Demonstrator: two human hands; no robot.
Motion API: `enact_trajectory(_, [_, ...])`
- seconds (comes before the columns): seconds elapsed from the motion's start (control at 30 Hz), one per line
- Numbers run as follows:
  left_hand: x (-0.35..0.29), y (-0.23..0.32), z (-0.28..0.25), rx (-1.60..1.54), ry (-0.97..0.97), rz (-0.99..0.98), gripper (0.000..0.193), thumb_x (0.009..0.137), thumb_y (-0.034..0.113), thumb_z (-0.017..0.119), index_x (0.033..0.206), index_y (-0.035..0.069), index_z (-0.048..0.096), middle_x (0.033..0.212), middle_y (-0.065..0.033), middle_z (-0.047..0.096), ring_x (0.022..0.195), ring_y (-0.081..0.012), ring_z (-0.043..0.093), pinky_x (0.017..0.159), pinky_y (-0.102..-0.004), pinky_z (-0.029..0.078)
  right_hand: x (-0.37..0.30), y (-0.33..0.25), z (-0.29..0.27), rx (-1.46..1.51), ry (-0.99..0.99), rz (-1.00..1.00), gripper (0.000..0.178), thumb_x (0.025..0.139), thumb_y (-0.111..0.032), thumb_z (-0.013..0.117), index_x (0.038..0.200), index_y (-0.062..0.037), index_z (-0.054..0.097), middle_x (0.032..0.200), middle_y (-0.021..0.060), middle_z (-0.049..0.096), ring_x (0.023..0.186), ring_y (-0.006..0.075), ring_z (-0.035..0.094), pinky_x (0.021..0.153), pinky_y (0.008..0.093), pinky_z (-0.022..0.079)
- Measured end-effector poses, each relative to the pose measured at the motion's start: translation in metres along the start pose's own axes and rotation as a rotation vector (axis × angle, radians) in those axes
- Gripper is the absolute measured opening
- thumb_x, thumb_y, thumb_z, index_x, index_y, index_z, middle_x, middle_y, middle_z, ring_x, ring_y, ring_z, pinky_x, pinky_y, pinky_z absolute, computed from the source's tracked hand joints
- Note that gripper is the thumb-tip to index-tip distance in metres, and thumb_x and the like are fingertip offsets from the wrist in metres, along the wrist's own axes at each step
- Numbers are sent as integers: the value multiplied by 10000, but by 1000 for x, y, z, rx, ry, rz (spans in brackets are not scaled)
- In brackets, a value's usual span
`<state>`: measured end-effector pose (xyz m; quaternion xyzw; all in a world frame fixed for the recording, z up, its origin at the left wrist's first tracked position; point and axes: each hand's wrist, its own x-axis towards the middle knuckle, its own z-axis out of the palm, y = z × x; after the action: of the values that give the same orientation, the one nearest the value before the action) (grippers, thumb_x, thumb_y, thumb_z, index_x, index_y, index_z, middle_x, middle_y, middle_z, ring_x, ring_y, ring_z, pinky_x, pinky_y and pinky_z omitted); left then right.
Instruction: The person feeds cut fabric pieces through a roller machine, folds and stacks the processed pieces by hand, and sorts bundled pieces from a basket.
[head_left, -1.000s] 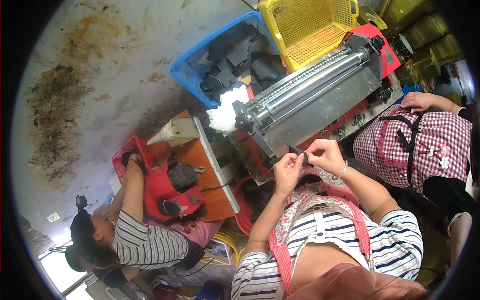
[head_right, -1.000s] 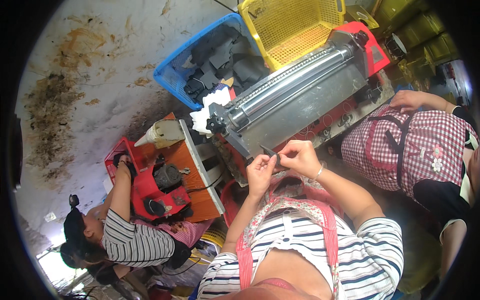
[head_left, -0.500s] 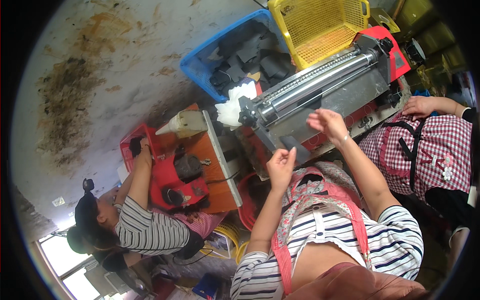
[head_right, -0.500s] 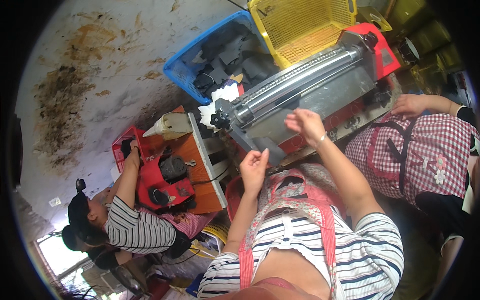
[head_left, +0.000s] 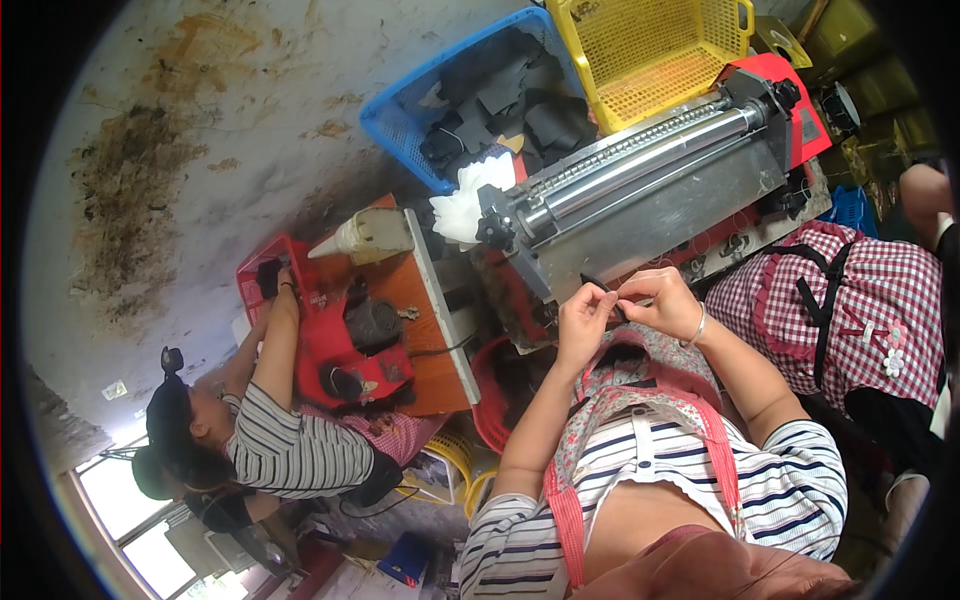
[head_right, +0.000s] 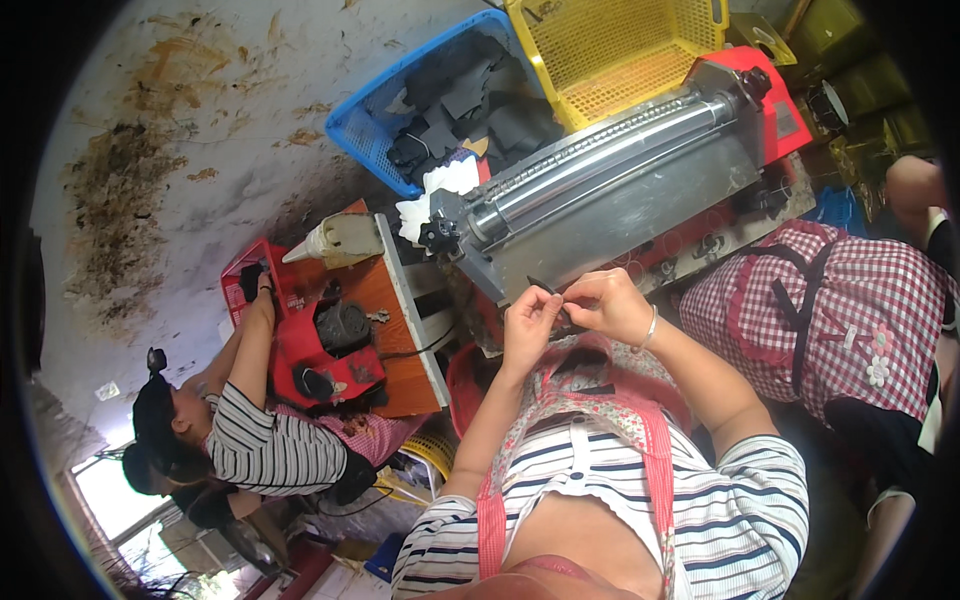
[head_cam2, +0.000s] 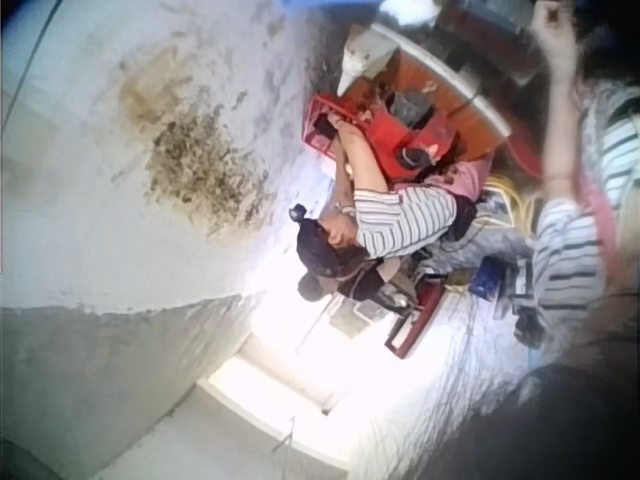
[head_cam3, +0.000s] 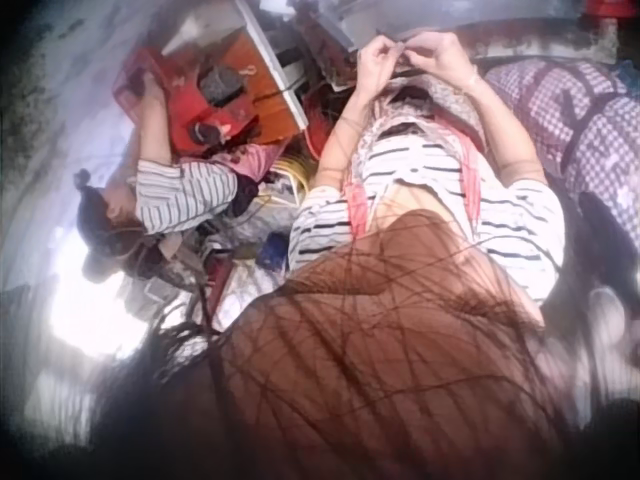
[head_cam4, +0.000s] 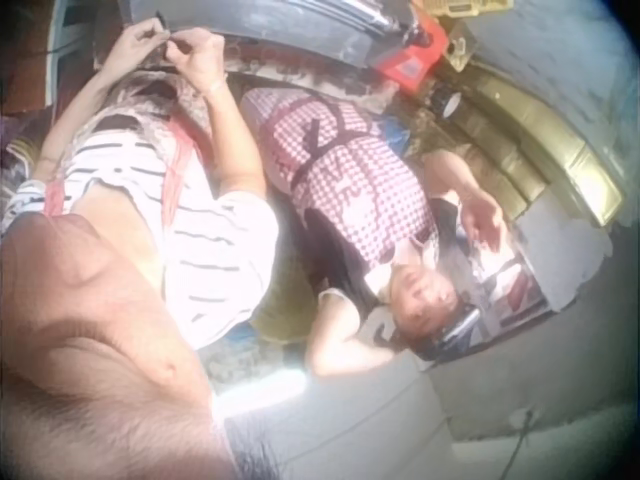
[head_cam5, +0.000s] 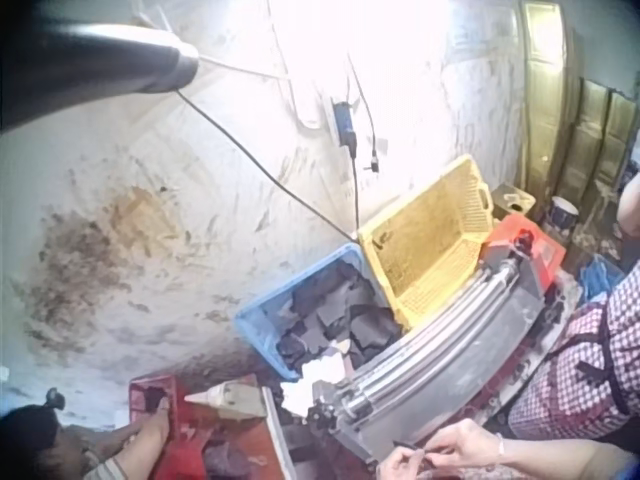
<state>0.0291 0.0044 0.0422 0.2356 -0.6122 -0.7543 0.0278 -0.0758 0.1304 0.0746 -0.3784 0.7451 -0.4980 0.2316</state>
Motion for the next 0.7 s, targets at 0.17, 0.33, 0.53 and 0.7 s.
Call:
enact_trajectory(0.17, [-2, -10, -9, -48, 81, 30, 166, 884, 121, 557, 744, 36, 534, 650, 57, 477, 580, -6, 425, 517, -166, 352, -5, 18, 9, 158, 129, 218, 107, 708, -32, 626, 785, 35, 658, 701, 57, 648, 631, 119, 604, 577, 265, 494])
enact_trajectory(0.33, [-7, -6, -52, -206, 366, 132, 162, 888, 52, 524, 726, 61, 510, 677, 75, 453, 609, 8, 371, 542, -158, 303, -7, 50, 0, 855, 355, 708, 154, 799, -74, 587, 827, 72, 627, 716, 71, 622, 588, 101, 573, 545, 213, 474])
enact_trajectory(0.53, [-10, 12, -21, 262, 170, 26, 153, 862, 114, 587, 749, 15, 554, 659, 53, 504, 576, -3, 418, 486, -163, 317, -12, 25, 17, 82, 283, 118, 115, 762, -53, 613, 835, 33, 635, 759, 97, 648, 667, 143, 613, 600, 280, 495])
enact_trajectory(0.7, [-4, 1, -2, 11, 16, 33, 85, 876, 75, 553, 836, 0, 558, 668, 52, 499, 590, 14, 421, 480, -154, 324, -7, 2, 23, -181, 310, -168, 117, 669, -26, 635, 779, 12, 639, 730, 149, 614, 654, 241, 612, 601, 307, 487])
